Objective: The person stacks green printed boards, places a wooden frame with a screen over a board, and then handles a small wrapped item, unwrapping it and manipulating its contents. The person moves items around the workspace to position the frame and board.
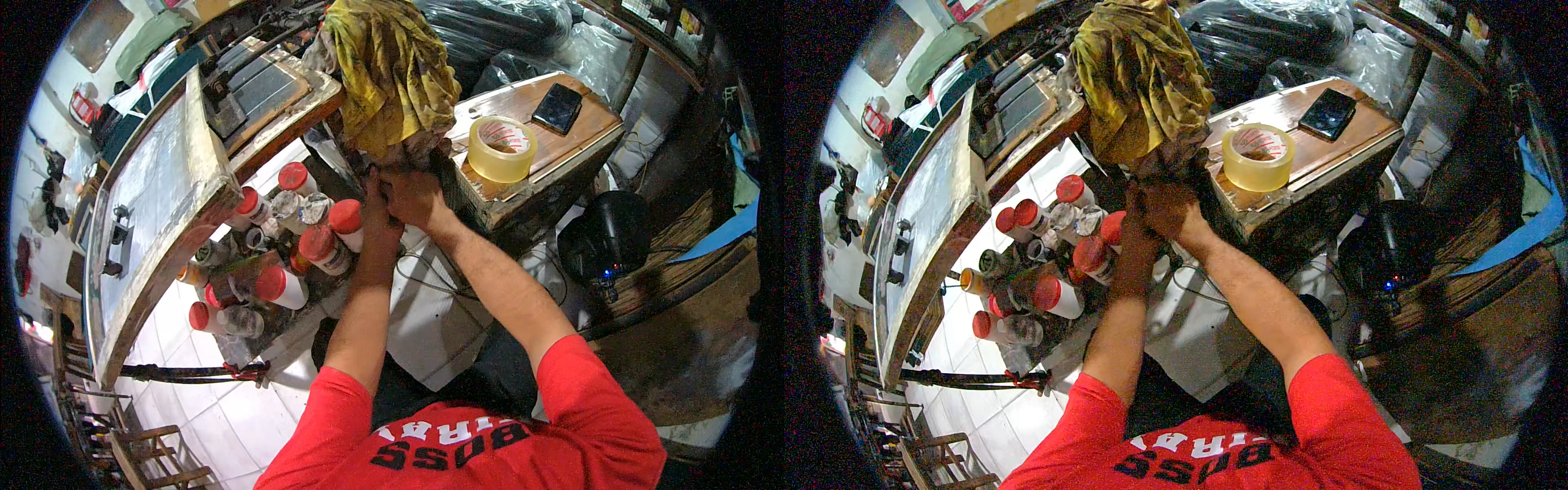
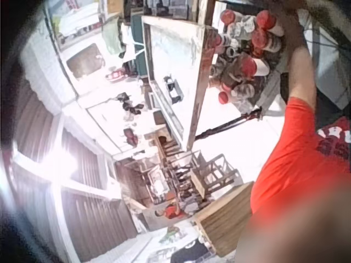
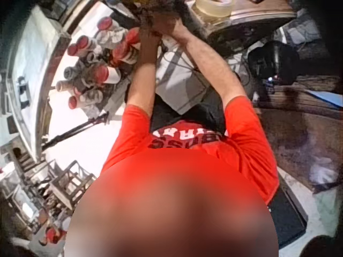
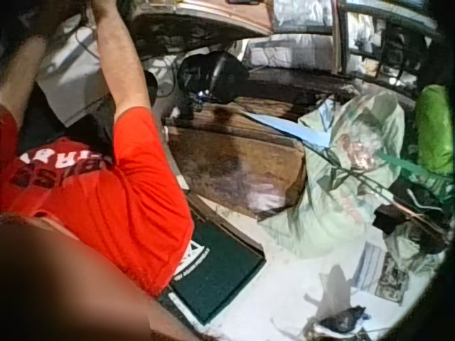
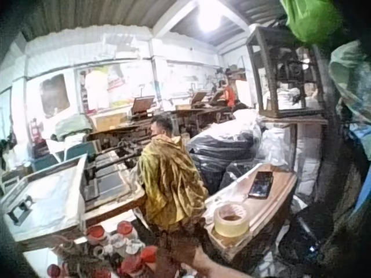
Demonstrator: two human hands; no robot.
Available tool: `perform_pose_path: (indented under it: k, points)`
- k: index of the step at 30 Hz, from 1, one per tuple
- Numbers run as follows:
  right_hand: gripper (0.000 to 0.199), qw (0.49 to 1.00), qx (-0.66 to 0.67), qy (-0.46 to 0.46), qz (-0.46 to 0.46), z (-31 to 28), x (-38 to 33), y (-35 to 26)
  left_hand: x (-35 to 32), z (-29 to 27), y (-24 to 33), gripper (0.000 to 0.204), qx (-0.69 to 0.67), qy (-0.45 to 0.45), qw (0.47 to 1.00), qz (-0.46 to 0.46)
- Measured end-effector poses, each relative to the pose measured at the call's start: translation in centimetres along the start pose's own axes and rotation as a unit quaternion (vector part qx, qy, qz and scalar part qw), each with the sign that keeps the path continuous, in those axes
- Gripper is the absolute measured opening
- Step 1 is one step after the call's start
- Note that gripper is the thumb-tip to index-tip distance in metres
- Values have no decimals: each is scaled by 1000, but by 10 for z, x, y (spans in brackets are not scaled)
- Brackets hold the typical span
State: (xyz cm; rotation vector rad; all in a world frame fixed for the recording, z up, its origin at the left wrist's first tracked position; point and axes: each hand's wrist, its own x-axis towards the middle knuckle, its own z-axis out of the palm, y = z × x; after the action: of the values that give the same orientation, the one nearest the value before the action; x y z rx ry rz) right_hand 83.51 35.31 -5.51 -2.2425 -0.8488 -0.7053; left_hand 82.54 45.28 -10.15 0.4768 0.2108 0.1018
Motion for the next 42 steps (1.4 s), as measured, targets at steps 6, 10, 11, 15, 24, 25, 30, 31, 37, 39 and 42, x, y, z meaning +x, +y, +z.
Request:
perform_pose_path:
  k: [6,10,11,15,24,25,30,31,37,39,42]
  points:
    - [21,998,6,-38,-42,14,-12,6,-9,-14,-15,38,-41,9,999,20]
    - [31,998,41,-46,-6,23,-29,-2,3,-40,-25,37,-37,-5,999,40]
    - [31,998,42,-48,-4,23,-28,-2,11,-47,-24,36,-21,-22,998,48]
    - [20,982,22,-171,-72,34,-36,-17,-14,-83,-26,32,-31,-5,994,101]
    - [43,948,315,35,36,16,-113,-82,-144,-52,48,46,506,42,780,366]
    - [43,925,364,55,94,2,-117,-78,-155,-46,42,50,505,30,767,394]
    - [29,891,400,-20,213,-75,-109,-62,-192,-33,39,70,554,-10,725,410]
    - [27,882,414,-31,224,-87,-105,-64,-196,-30,39,69,554,-34,709,436]
    - [20,918,373,-61,120,-135,-85,-84,-206,-11,43,77,575,-101,654,482]
    - [23,930,353,-60,86,-142,-81,-90,-208,-7,42,77,559,-105,669,479]
    - [28,947,306,-78,52,-147,-79,-96,-210,-5,37,76,531,-107,698,469]
